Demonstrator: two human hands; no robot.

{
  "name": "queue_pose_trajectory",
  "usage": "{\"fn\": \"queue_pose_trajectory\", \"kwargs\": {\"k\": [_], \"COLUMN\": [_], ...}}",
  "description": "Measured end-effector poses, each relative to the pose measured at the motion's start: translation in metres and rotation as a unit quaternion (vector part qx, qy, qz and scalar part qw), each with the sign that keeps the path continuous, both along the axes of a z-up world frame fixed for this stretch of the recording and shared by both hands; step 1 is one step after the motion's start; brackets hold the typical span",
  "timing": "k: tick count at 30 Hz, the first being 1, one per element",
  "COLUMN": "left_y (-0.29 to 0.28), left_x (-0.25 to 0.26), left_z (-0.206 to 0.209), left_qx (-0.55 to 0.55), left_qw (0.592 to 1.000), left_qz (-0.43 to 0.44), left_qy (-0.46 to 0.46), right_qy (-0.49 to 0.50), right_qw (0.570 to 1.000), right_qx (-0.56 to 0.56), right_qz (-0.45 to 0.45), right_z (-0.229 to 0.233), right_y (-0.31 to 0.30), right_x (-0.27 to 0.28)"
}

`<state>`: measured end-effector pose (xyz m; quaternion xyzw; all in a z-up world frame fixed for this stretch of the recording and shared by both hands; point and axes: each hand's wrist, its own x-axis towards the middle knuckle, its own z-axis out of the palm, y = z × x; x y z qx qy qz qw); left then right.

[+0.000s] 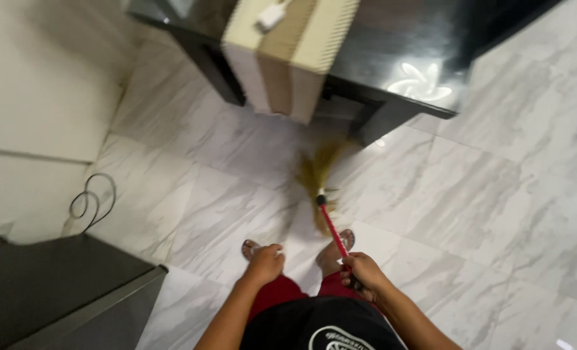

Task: The person sweeps the floor around and under a dining table, chairs, and curtains using a broom, occasionally moving chairs by hand to reach the floor underneath.

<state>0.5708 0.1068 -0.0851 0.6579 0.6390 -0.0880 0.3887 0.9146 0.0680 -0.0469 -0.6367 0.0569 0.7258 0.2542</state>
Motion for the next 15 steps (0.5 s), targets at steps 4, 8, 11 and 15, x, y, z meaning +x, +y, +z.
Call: {"fn": "queue_pose_trajectory", "kwargs": {"k": [4, 8, 11, 15], "left_y": [-0.022, -0.03, -0.026, -0.03], "left_x": [-0.049, -0.124, -0.193, -0.268], "left_z": [0.003, 0.007, 0.009, 0.011], "left_qx": [-0.072, -0.232, -0.257, -0.238], "left_qw": [0.968, 0.83, 0.692, 0.604], "left_qz": [0.145, 0.409, 0.571, 0.651], "left_qy": [-0.19, -0.301, -0.358, -0.393], "right_qy": [0.021, -0.012, 0.02, 0.097], "right_qw": [0.969, 0.929, 0.898, 0.879], "right_qx": [0.053, 0.041, 0.075, 0.071], "right_qz": [0.24, 0.368, 0.432, 0.461], "right_z": [0.022, 0.049, 0.068, 0.093], "right_y": [0.021, 0.047, 0.067, 0.099], "right_x": [-0.114, -0.247, -0.33, -0.416]}}
